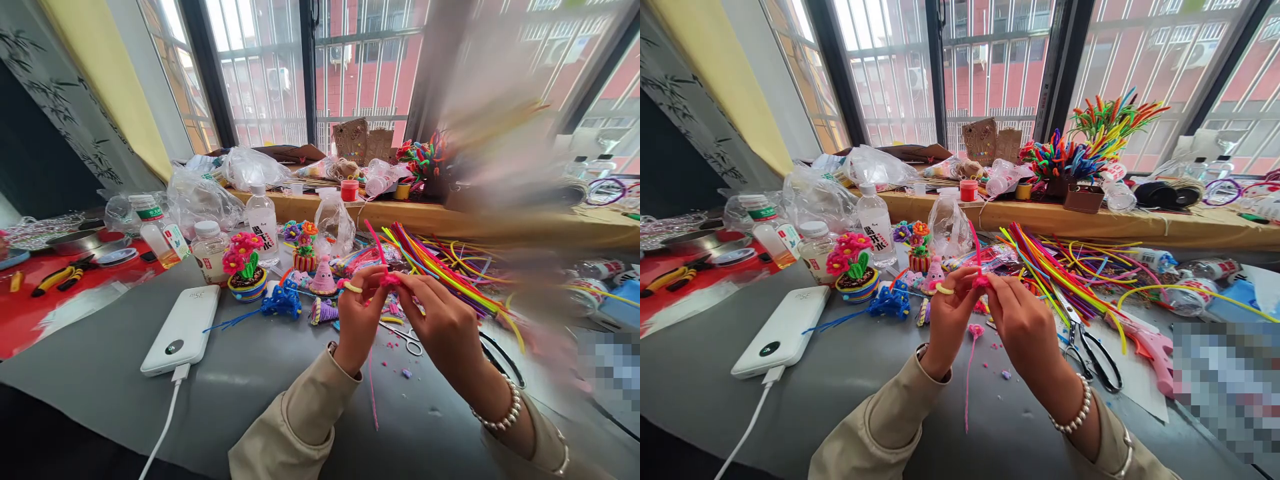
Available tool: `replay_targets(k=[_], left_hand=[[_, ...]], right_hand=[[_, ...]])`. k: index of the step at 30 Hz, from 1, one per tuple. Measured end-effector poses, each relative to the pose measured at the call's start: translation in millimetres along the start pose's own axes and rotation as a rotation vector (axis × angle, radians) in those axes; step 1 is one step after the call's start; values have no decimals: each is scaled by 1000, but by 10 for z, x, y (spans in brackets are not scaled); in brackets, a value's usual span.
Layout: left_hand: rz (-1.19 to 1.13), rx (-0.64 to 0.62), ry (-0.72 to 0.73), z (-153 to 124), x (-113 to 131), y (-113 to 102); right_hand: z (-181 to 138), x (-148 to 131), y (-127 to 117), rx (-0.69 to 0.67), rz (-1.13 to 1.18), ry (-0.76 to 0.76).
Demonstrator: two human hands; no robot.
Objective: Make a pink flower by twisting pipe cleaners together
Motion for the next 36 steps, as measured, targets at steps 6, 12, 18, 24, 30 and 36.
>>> replay_targets(k=[6,12,18,24,30,36], left_hand=[[228,8,95,13,-2,-25],[256,42,135,24,-7,-33],[299,24,56,1,-22,-28],[355,22,56,-11,-15,-28],[328,16,68,-12,4,-19],[211,-25,50,17,11,-22]], right_hand=[[-18,-1,49,-9,11,-6],[-8,27,73,-20,66,61],[-29,74,103,1,100,43],[-37,77,97,6,62,42],[-41,66,82,5,40,39],[-16,78,53,-32,26,21]])
Point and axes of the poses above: each hand's wrist, its own z-axis towards the middle knuckle, its own y-axis out of the palm, x = y × z, the point moved 2 cm from there along z, towards the middle knuckle, and after that the axes turned 2 degrees about -z, right-handed, at the moved point
